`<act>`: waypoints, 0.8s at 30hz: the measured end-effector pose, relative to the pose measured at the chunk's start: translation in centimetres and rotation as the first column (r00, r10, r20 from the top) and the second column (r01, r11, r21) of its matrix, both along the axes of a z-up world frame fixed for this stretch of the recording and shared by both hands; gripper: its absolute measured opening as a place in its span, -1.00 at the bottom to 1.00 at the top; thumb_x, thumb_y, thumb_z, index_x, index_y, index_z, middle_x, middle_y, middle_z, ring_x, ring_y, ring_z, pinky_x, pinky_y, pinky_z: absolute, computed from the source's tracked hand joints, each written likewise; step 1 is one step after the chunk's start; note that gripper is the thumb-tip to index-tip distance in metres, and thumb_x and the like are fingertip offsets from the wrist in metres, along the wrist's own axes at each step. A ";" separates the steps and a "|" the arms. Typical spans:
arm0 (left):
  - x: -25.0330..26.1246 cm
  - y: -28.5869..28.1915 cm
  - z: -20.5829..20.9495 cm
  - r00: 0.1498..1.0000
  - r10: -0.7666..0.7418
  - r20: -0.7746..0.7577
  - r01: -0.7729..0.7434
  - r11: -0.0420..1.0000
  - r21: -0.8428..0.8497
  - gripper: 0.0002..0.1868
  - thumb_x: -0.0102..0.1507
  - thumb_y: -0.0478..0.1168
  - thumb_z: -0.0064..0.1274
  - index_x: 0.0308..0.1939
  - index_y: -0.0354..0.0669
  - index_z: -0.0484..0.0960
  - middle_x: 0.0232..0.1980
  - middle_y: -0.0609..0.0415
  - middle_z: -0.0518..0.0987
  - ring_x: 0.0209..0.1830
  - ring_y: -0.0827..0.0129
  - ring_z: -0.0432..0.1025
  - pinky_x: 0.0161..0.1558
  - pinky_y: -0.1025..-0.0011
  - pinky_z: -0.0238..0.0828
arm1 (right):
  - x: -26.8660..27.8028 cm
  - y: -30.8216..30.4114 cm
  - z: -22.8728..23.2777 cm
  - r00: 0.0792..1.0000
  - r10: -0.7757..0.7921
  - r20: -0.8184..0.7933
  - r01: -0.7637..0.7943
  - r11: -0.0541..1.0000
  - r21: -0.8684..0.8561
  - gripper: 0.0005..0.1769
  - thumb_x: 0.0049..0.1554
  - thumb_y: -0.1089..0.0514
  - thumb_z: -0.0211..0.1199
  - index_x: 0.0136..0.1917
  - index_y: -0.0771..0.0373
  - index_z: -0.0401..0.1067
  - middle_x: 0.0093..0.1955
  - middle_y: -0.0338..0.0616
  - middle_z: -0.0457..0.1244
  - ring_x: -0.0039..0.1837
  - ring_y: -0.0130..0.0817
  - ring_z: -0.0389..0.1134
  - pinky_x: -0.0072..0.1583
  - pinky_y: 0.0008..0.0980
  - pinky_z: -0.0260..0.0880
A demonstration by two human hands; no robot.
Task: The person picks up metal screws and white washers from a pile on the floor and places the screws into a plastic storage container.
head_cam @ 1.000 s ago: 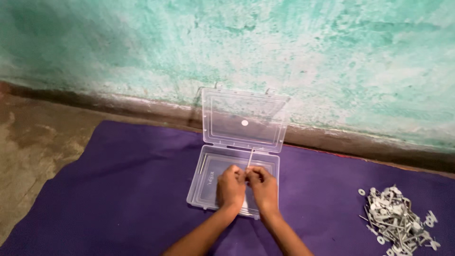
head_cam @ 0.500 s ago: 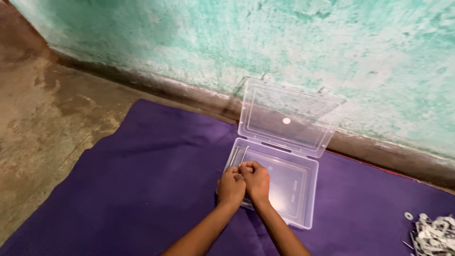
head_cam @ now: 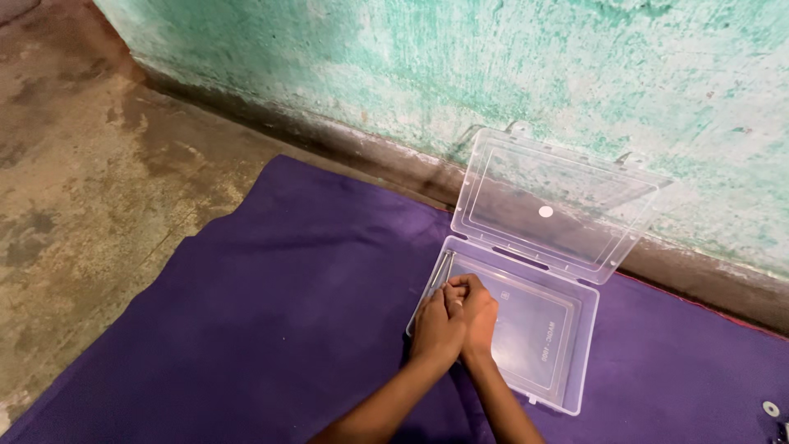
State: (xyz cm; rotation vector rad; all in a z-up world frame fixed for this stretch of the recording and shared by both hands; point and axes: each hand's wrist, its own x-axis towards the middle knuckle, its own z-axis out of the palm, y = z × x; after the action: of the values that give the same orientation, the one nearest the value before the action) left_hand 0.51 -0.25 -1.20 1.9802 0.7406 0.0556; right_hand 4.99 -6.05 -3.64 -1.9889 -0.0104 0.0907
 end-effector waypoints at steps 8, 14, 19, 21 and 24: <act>0.1 0.0 -0.6 0.998 -0.006 -0.062 0.008 0.999 0.040 -0.54 0.37 0.00 -0.25 0.17 -0.21 0.54 0.19 -0.21 0.54 0.23 -0.06 0.42 0.25 0.10 0.31 | -0.2 0.0 -0.3 0.998 0.056 0.013 -0.055 0.997 -0.061 -0.80 0.17 0.10 0.26 0.05 0.15 0.56 -0.30 -0.09 0.41 -0.26 -0.31 0.42 -0.15 -0.29 0.43; 0.1 0.1 -1.1 1.000 -0.023 -0.011 0.023 0.998 0.053 -0.49 0.41 0.03 -0.32 0.19 -0.26 0.52 0.22 -0.26 0.51 0.25 -0.10 0.40 0.27 0.11 0.29 | 0.0 -0.2 -1.0 0.989 0.103 0.102 -0.088 0.986 -0.139 -0.70 0.17 0.09 0.21 0.17 0.01 0.56 -0.13 -0.02 0.41 -0.16 -0.21 0.47 -0.09 -0.24 0.46; -0.2 0.3 -0.5 0.997 -0.059 -0.045 0.061 0.998 0.033 -0.47 0.40 0.05 -0.34 0.19 -0.26 0.50 0.24 -0.26 0.49 0.27 -0.10 0.38 0.28 0.10 0.28 | 0.0 -0.1 -1.0 0.993 0.096 0.068 -0.086 0.987 -0.136 -0.72 0.17 0.10 0.22 0.15 0.01 0.55 -0.13 -0.02 0.40 -0.17 -0.20 0.46 -0.09 -0.23 0.45; -0.1 0.3 -0.5 0.997 -0.056 -0.055 0.057 0.998 0.020 -0.46 0.40 0.06 -0.35 0.22 -0.24 0.47 0.27 -0.26 0.47 0.30 -0.10 0.36 0.29 0.09 0.26 | -0.1 -0.1 -0.8 0.990 0.097 0.105 -0.084 0.989 -0.120 -0.73 0.16 0.12 0.22 0.13 0.06 0.54 -0.14 -0.03 0.41 -0.17 -0.22 0.46 -0.09 -0.23 0.45; 0.1 -0.2 -0.4 0.999 -0.040 0.004 0.039 0.997 0.066 -0.46 0.41 0.07 -0.36 0.22 -0.25 0.46 0.27 -0.30 0.46 0.30 -0.15 0.34 0.30 0.06 0.24 | 0.0 -0.3 -0.2 0.989 0.105 0.104 -0.106 0.994 0.003 -0.74 0.16 0.12 0.22 0.12 0.13 0.52 -0.21 -0.01 0.42 -0.20 -0.25 0.45 -0.10 -0.27 0.46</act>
State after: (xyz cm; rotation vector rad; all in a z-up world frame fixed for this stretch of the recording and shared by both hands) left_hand 0.58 -0.43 -1.61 2.0556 0.7040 0.0623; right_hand 4.95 -6.40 -3.81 -1.9825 -0.1829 0.0557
